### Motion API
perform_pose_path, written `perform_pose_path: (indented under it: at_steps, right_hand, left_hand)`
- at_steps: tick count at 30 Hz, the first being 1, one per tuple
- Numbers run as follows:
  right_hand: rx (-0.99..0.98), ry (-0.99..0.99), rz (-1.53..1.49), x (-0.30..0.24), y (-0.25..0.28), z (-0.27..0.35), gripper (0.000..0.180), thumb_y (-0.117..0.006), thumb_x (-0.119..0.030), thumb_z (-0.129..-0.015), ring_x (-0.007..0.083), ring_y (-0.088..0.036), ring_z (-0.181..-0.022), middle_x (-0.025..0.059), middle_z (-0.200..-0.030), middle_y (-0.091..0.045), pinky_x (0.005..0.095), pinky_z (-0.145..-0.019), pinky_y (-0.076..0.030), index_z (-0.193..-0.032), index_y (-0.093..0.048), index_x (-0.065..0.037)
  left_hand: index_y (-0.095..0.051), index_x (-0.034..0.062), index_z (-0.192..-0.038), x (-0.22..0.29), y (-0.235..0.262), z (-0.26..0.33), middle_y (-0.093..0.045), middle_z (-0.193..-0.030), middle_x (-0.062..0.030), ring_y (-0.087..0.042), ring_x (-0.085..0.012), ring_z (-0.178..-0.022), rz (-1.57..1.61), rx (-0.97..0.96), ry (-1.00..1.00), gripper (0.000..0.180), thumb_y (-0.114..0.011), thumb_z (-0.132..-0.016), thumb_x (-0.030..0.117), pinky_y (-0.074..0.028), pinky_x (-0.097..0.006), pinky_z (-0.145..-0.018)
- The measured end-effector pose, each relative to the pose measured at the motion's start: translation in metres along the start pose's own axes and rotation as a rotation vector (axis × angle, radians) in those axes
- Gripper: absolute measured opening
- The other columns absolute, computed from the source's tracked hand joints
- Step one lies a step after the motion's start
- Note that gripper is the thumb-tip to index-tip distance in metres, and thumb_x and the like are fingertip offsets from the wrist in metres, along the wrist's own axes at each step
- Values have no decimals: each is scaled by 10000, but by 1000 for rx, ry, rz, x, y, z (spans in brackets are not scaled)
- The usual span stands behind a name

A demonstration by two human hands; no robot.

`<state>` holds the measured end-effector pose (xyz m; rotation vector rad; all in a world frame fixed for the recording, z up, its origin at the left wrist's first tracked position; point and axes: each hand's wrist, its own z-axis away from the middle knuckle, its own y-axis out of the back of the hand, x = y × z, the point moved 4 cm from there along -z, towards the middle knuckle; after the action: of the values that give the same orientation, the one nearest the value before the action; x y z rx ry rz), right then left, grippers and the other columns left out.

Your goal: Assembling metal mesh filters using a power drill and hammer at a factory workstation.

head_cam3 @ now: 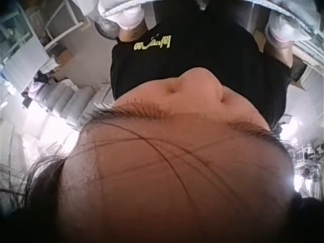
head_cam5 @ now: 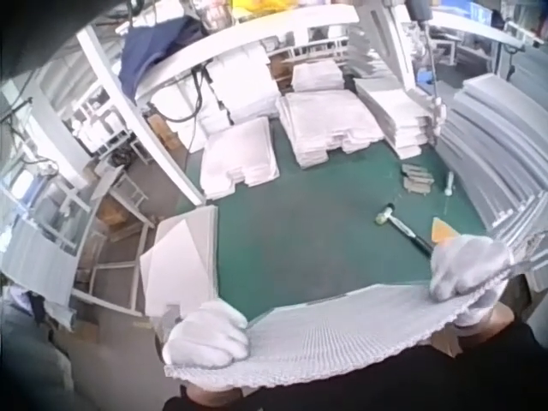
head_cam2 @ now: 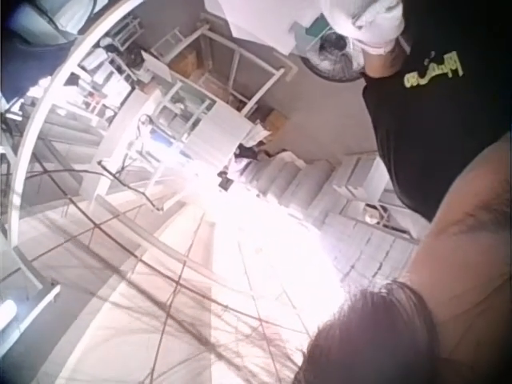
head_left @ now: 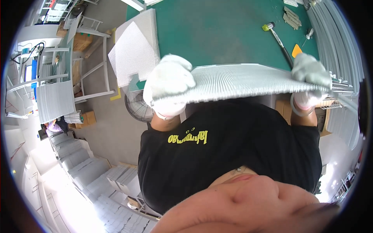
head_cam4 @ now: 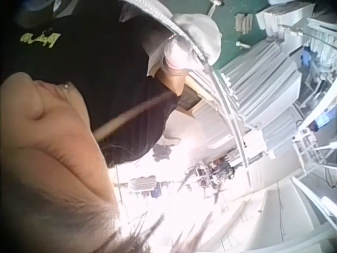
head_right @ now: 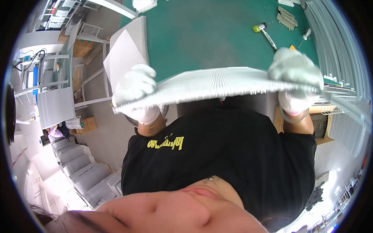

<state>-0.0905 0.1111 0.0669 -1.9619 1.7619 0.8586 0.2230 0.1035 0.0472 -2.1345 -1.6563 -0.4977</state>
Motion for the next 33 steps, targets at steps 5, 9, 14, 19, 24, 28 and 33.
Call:
perform_pose_path:
  at_steps: [5, 9, 14, 19, 24, 28, 33]
  right_hand:
    - [-406, 752, -511, 4, -8, 23, 588, -690, -407, -887, 128, -402, -384, 2, -515, -392, 275, -366, -253, -539, -308, -127]
    - [-393, 540, -323, -24, -10, 40, 574, -645, -455, -922, 157, -466, -457, 64, -592, -456, 292, -402, -308, -601, -349, -82]
    - [-346, 419, -239, -24, 1, 72, 541, -600, -479, -935, 340, -653, -753, 249, -886, -647, 449, -614, -527, -902, -546, 58]
    - [-359, 401, -228, -29, -1, 72, 541, -602, -483, -931, 331, -641, -739, 244, -880, -637, 448, -600, -512, -902, -536, 52]
    - [-363, 394, -229, -27, 2, 70, 541, -605, -488, -928, 321, -629, -725, 239, -874, -626, 446, -587, -498, -901, -527, 47]
    - [-376, 390, -244, -24, 1, 67, 541, -607, -491, -925, 314, -619, -714, 235, -870, -618, 445, -576, -486, -900, -519, 42]
    - [-397, 382, -246, -25, 4, 59, 542, -609, -496, -921, 304, -607, -700, 230, -864, -608, 444, -562, -471, -899, -509, 36]
  left_hand:
    - [-688, 3, -879, 15, -12, 12, -686, -877, -156, -649, -261, -805, 490, -680, -135, 506, -391, -1041, 379, -504, -442, -773]
    - [-695, 42, -979, 8, -16, 47, -677, -1022, -111, -644, -293, -916, 335, -912, 310, 225, -561, -910, 210, -502, -441, -838]
    - [-649, 74, -1105, -42, 11, 97, -633, -1134, -93, -595, -303, -1066, -668, -933, 597, 302, -582, -814, 110, -467, -406, -924]
    - [-658, 110, -1080, -71, 27, 120, -626, -1095, -70, -584, -280, -1076, -1077, -988, 640, 267, -570, -828, 103, -453, -406, -930]
    - [-684, 122, -1022, -74, 30, 126, -639, -1073, -45, -591, -266, -1059, -1013, -869, 636, 224, -568, -833, 94, -452, -412, -920]
    - [-686, 119, -1021, -77, 37, 133, -643, -1061, -44, -594, -267, -1054, -979, -805, 680, 229, -586, -819, 76, -452, -407, -916]
    - [-690, 104, -1057, -64, 29, 102, -641, -1178, -67, -583, -274, -1128, -806, -820, 635, 281, -625, -789, 54, -454, -404, -949]
